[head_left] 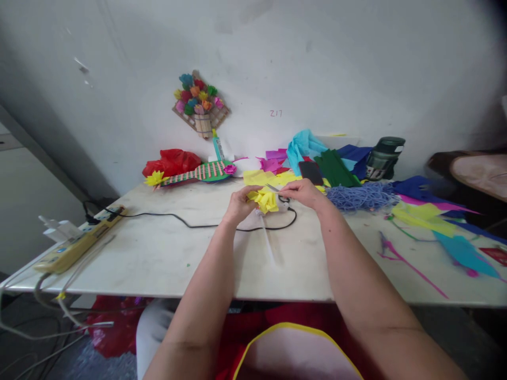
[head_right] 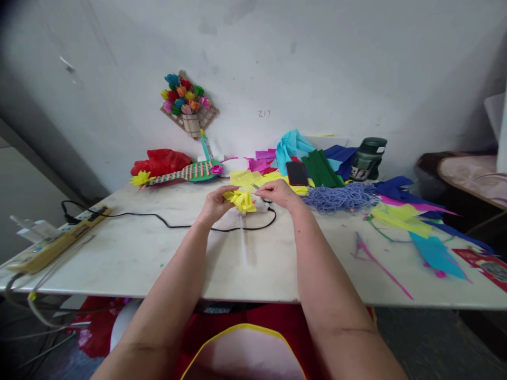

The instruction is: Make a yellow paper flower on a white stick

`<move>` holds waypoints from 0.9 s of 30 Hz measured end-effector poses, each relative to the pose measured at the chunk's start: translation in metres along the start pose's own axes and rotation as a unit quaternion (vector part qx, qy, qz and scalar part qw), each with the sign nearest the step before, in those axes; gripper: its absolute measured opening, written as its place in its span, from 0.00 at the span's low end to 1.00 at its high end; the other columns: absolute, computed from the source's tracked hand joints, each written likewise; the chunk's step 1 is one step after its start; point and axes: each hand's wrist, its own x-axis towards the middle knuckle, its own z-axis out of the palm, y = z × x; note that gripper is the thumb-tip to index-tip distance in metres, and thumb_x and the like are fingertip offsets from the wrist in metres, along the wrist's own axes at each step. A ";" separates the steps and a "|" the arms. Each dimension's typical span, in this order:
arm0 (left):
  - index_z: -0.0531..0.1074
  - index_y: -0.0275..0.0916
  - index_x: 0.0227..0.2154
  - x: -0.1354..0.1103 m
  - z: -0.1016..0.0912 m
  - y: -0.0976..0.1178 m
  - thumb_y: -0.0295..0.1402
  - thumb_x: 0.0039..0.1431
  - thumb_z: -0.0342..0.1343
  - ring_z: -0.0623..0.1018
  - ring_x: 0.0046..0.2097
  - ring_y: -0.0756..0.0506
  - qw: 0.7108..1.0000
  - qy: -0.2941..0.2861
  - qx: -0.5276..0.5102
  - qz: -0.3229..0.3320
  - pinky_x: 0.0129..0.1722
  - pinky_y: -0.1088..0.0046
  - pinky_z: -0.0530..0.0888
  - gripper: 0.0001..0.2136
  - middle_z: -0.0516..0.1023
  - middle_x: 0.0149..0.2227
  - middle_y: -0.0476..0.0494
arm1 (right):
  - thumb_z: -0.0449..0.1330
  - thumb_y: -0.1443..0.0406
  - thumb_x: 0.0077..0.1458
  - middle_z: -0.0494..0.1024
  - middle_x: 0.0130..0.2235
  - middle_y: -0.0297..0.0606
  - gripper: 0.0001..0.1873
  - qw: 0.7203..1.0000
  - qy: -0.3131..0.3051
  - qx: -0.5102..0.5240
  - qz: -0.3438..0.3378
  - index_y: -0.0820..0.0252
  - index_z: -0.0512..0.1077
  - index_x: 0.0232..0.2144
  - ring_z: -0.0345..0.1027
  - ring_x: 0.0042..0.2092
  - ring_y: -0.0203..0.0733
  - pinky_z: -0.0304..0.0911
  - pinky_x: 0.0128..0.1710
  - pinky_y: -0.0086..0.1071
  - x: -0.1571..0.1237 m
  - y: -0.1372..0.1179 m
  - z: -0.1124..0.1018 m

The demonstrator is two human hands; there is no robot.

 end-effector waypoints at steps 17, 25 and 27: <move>0.75 0.37 0.38 0.005 -0.016 -0.014 0.26 0.36 0.60 0.75 0.37 0.49 0.996 0.075 -0.033 -0.015 0.38 0.73 0.71 0.20 0.77 0.37 0.44 | 0.60 0.61 0.46 0.80 0.27 0.37 0.10 0.994 0.017 -0.101 0.046 0.60 0.79 0.27 0.71 0.30 0.39 0.63 0.30 0.29 -0.002 0.022 -0.010; 0.74 0.36 0.38 0.005 -0.017 -0.012 0.27 0.35 0.60 0.75 0.36 0.48 0.993 0.105 -0.038 -0.028 0.37 0.72 0.72 0.20 0.77 0.35 0.44 | 0.59 0.64 0.46 0.81 0.32 0.40 0.08 0.903 0.010 -0.379 0.205 0.53 0.80 0.28 0.71 0.31 0.41 0.56 0.25 0.30 -0.005 0.048 0.009; 0.74 0.36 0.38 0.006 -0.019 -0.013 0.28 0.35 0.60 0.76 0.36 0.47 0.993 0.112 -0.031 -0.028 0.37 0.72 0.72 0.20 0.77 0.35 0.44 | 0.58 0.65 0.47 0.80 0.35 0.40 0.10 0.896 0.001 -0.392 0.209 0.52 0.79 0.30 0.72 0.34 0.43 0.58 0.27 0.30 -0.005 0.050 0.010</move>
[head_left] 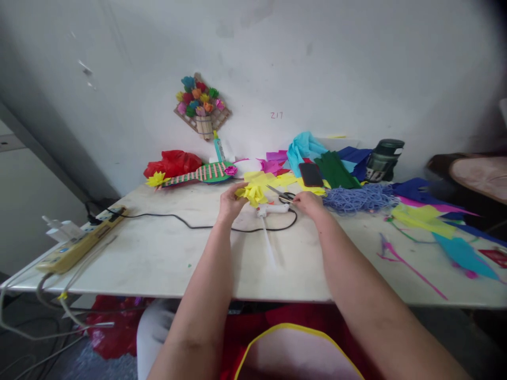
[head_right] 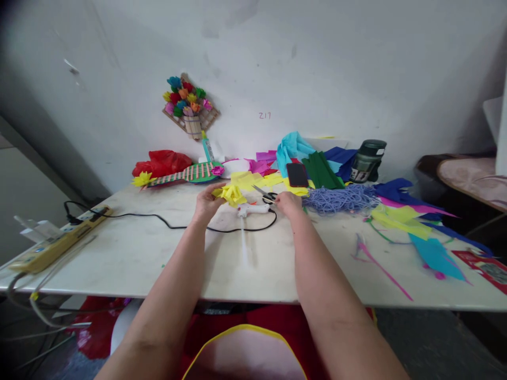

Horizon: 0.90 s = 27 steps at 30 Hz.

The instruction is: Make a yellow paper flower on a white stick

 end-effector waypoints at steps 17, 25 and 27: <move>0.74 0.37 0.40 0.004 -0.005 -0.011 0.25 0.36 0.59 0.76 0.34 0.48 0.996 0.086 0.026 0.017 0.36 0.73 0.73 0.21 0.78 0.33 0.46 | 0.55 0.70 0.44 0.73 0.50 0.45 0.33 0.976 -0.074 -0.049 -0.197 0.57 0.62 0.56 0.67 0.50 0.50 0.61 0.45 0.36 -0.026 -0.069 -0.003; 0.75 0.38 0.40 0.004 -0.005 -0.008 0.23 0.36 0.57 0.77 0.35 0.48 0.994 0.099 0.035 0.024 0.36 0.74 0.73 0.21 0.79 0.34 0.45 | 0.52 0.55 0.53 0.77 0.41 0.47 0.18 0.995 -0.025 -0.031 -0.094 0.57 0.73 0.41 0.71 0.43 0.51 0.61 0.40 0.39 -0.026 -0.059 -0.014; 0.75 0.37 0.40 0.004 -0.005 -0.010 0.24 0.37 0.57 0.77 0.35 0.48 0.994 0.100 0.043 0.027 0.36 0.74 0.74 0.21 0.79 0.35 0.45 | 0.52 0.54 0.53 0.78 0.38 0.47 0.18 0.997 0.031 0.015 -0.062 0.58 0.73 0.38 0.71 0.41 0.51 0.62 0.38 0.39 -0.022 -0.051 -0.018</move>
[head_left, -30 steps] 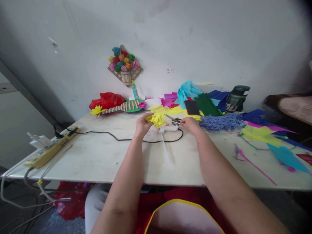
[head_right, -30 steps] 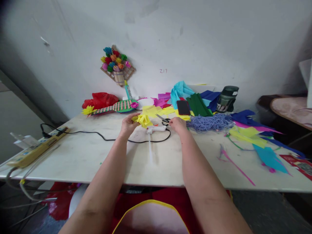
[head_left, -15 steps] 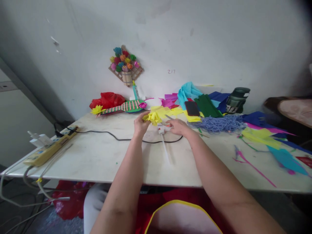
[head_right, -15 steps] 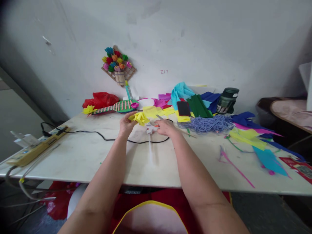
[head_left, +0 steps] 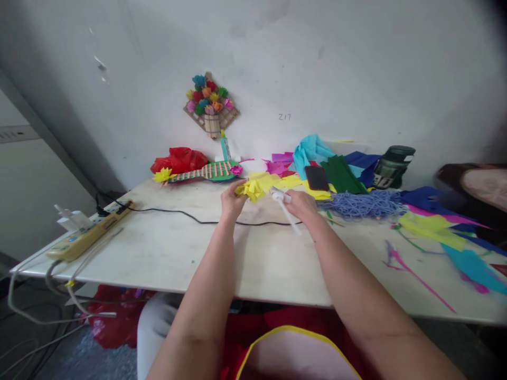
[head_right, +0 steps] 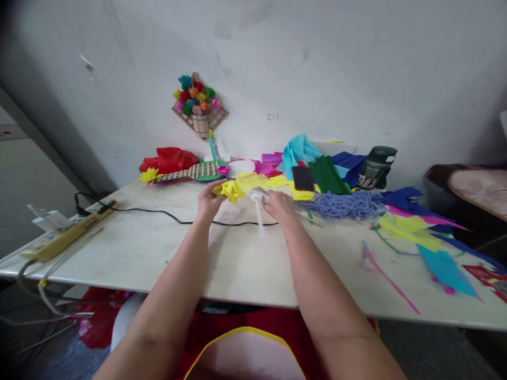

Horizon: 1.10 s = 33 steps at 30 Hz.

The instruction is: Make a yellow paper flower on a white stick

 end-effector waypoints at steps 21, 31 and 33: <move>0.75 0.41 0.41 -0.002 -0.001 0.000 0.20 0.40 0.55 0.79 0.38 0.46 0.986 0.001 0.159 0.058 0.42 0.69 0.75 0.21 0.80 0.37 0.46 | 0.62 0.55 0.42 0.78 0.37 0.38 0.17 0.930 0.001 0.354 -0.097 0.60 0.75 0.32 0.70 0.41 0.47 0.63 0.42 0.37 -0.003 -0.009 -0.032; 0.74 0.40 0.41 -0.006 -0.001 0.007 0.18 0.41 0.53 0.79 0.40 0.47 0.976 -0.005 0.201 0.086 0.44 0.71 0.74 0.21 0.80 0.39 0.47 | 0.62 0.54 0.44 0.78 0.43 0.40 0.21 0.948 -0.020 0.304 -0.093 0.59 0.75 0.39 0.70 0.45 0.50 0.63 0.45 0.39 -0.001 -0.008 -0.030; 0.74 0.41 0.41 -0.006 -0.001 0.007 0.17 0.40 0.52 0.79 0.40 0.47 0.973 -0.007 0.212 0.092 0.44 0.71 0.74 0.22 0.80 0.39 0.47 | 0.62 0.54 0.44 0.78 0.43 0.40 0.21 0.951 -0.023 0.295 -0.093 0.58 0.75 0.39 0.70 0.45 0.49 0.64 0.45 0.40 -0.001 -0.008 -0.029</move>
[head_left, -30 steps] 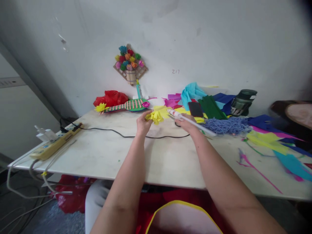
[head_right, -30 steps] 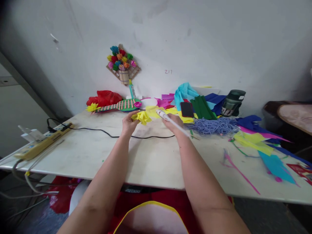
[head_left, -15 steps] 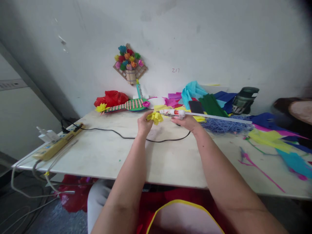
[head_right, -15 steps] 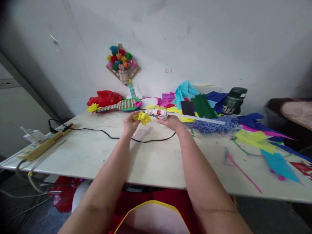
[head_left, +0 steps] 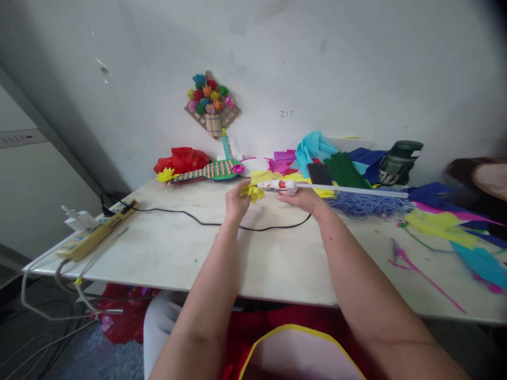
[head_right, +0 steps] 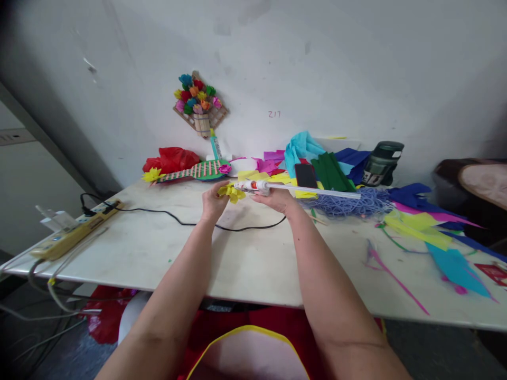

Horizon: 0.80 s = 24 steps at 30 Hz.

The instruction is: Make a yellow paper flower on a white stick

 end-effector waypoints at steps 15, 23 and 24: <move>0.74 0.41 0.40 -0.001 0.002 0.002 0.16 0.39 0.50 0.78 0.41 0.47 0.999 -0.015 0.033 0.035 0.45 0.71 0.73 0.24 0.79 0.41 0.47 | 0.61 0.55 0.46 0.79 0.40 0.39 0.18 0.998 -0.004 -0.060 -0.011 0.57 0.75 0.39 0.71 0.41 0.48 0.65 0.40 0.35 -0.001 -0.009 -0.001; 0.74 0.41 0.40 -0.002 0.003 0.004 0.16 0.40 0.51 0.79 0.40 0.47 0.998 -0.015 0.034 0.048 0.43 0.72 0.74 0.23 0.80 0.40 0.47 | 0.60 0.55 0.47 0.78 0.44 0.40 0.20 0.995 -0.004 -0.090 -0.036 0.57 0.74 0.41 0.70 0.45 0.49 0.63 0.43 0.36 0.002 -0.004 0.003; 0.74 0.41 0.40 -0.002 0.003 0.004 0.16 0.40 0.51 0.79 0.40 0.47 0.998 -0.014 0.032 0.044 0.43 0.72 0.74 0.23 0.80 0.40 0.47 | 0.59 0.54 0.48 0.78 0.43 0.40 0.19 0.995 -0.004 -0.093 -0.038 0.56 0.74 0.41 0.70 0.45 0.49 0.63 0.42 0.36 0.002 -0.004 0.003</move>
